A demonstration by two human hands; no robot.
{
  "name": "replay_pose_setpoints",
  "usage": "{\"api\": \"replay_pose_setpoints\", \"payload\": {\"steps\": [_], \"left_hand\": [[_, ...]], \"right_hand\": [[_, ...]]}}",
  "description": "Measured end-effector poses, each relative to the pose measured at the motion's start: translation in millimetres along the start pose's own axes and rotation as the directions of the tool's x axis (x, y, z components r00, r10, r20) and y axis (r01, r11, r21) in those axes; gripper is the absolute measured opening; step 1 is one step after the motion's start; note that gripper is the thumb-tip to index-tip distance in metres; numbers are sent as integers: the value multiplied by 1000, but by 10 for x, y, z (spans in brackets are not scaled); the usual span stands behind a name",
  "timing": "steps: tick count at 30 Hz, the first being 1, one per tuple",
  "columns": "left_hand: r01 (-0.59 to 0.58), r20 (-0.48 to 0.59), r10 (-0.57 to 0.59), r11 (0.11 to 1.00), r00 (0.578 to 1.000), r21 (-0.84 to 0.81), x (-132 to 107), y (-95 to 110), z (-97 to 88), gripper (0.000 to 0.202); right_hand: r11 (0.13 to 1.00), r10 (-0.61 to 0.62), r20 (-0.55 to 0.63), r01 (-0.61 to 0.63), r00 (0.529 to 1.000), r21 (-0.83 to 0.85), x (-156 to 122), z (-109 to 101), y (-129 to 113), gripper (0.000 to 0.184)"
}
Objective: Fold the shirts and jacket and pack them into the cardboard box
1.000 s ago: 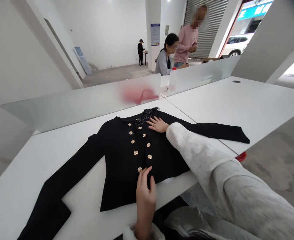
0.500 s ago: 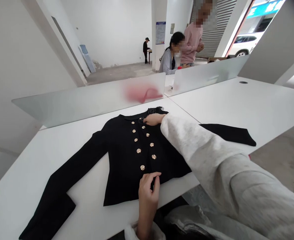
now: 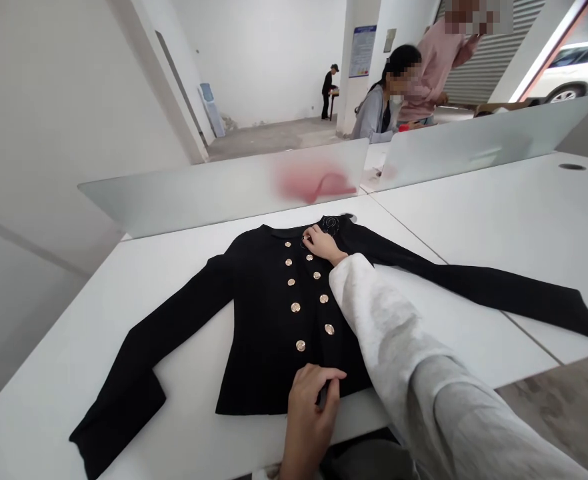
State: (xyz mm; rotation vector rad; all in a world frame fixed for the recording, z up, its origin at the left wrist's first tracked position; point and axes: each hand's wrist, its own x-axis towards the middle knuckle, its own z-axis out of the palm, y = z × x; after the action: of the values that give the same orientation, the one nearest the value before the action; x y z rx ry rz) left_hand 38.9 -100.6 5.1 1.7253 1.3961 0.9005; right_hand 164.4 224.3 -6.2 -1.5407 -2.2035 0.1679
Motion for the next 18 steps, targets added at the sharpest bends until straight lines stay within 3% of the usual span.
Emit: {"api": "replay_pose_setpoints", "payload": {"steps": [5,11,18], "left_hand": [[-23,9,23,998,1000,-59,-30,24,-22,23],[-95,3,97,987,995,-129,-30,7,-79,23],[66,-158,-63,998,985,16,-31,-83,8,26]], "right_hand": [[993,26,-60,-19,998,119,97,-35,40,20],[950,83,-268,5,960,313,206,-110,-104,17],[897,176,-184,-80,967,435,175,107,-98,15]]}}
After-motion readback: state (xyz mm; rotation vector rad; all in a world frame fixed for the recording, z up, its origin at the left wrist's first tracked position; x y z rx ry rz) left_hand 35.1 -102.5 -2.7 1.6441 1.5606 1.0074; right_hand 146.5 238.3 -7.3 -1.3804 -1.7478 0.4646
